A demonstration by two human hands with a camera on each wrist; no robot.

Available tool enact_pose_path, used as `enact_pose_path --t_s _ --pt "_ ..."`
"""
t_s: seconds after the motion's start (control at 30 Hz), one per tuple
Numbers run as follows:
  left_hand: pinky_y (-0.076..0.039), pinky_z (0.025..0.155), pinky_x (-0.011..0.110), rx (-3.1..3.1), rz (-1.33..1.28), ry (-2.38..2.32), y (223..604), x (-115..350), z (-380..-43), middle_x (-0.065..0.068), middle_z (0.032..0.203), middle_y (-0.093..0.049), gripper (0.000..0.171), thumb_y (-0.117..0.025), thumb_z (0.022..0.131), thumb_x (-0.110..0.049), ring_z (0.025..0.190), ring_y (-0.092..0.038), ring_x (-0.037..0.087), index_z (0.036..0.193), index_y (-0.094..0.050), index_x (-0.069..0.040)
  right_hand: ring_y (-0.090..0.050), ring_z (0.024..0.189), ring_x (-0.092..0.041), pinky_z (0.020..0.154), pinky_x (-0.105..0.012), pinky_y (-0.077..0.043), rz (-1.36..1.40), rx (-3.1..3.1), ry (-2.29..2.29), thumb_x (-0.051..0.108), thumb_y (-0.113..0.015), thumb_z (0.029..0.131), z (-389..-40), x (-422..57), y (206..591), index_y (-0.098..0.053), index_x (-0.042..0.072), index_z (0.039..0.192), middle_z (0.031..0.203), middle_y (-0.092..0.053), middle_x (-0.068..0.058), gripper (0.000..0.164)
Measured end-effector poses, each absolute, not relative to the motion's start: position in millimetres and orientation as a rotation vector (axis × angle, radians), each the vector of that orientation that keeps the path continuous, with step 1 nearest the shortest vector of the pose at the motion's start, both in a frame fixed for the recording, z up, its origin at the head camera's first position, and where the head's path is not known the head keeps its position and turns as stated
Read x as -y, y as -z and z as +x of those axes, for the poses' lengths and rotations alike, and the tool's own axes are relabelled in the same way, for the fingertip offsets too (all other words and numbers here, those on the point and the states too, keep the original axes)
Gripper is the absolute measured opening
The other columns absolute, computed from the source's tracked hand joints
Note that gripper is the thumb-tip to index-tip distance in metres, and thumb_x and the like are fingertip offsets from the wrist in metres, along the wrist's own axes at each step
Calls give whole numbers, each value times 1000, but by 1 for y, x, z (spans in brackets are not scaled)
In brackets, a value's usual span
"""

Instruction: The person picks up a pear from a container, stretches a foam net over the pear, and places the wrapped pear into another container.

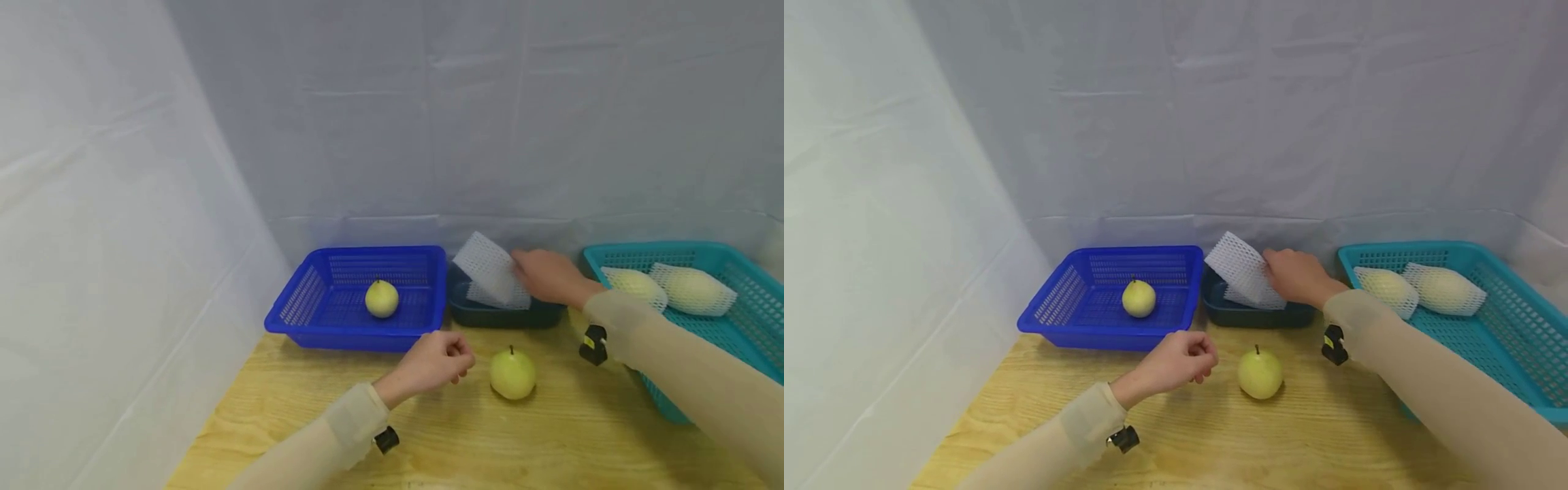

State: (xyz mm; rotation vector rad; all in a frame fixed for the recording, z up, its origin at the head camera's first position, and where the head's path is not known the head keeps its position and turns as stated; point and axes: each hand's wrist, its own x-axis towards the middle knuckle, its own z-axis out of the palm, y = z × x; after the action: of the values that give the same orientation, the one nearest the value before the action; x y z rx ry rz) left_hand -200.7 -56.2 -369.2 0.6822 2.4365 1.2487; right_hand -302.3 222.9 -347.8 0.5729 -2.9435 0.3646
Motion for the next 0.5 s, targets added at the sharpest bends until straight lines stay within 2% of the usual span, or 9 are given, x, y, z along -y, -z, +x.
enact_pose_path --t_s 0.1,0.23,0.37,0.5 --pt "-49 56 26 -2432 668 -1246 369 55 -201 10 82 -71 10 -63 95 -21 69 -68 22 89 -67 -15 -53 60 -16 52 -32 -40 564 2912 -426 18 -47 106 -290 -225 341 -57 8 104 77 -60 -3 14" --pt "-49 55 27 -2433 671 -1245 369 53 -201 6 79 -70 9 -64 95 -21 66 -66 18 91 -67 -14 -53 62 -15 54 -33 -41 563 2866 -479 19 -46 107 -272 -227 331 -57 9 103 83 -64 -4 15" --pt "-50 56 26 -2445 696 -1286 369 50 -204 1 78 -68 7 -62 96 -19 67 -66 17 94 -66 -13 -50 61 -15 56 -34 -40 608 2804 -559 19 -45 108 -255 -226 322 -58 9 102 81 -63 -4 17" --pt "-52 61 27 -2425 703 -1391 367 47 -206 0 84 -68 11 -58 99 -18 70 -67 20 104 -66 -12 -45 60 -15 57 -33 -39 652 2758 -648 18 -46 108 -235 -223 319 -58 10 103 79 -60 -2 16"
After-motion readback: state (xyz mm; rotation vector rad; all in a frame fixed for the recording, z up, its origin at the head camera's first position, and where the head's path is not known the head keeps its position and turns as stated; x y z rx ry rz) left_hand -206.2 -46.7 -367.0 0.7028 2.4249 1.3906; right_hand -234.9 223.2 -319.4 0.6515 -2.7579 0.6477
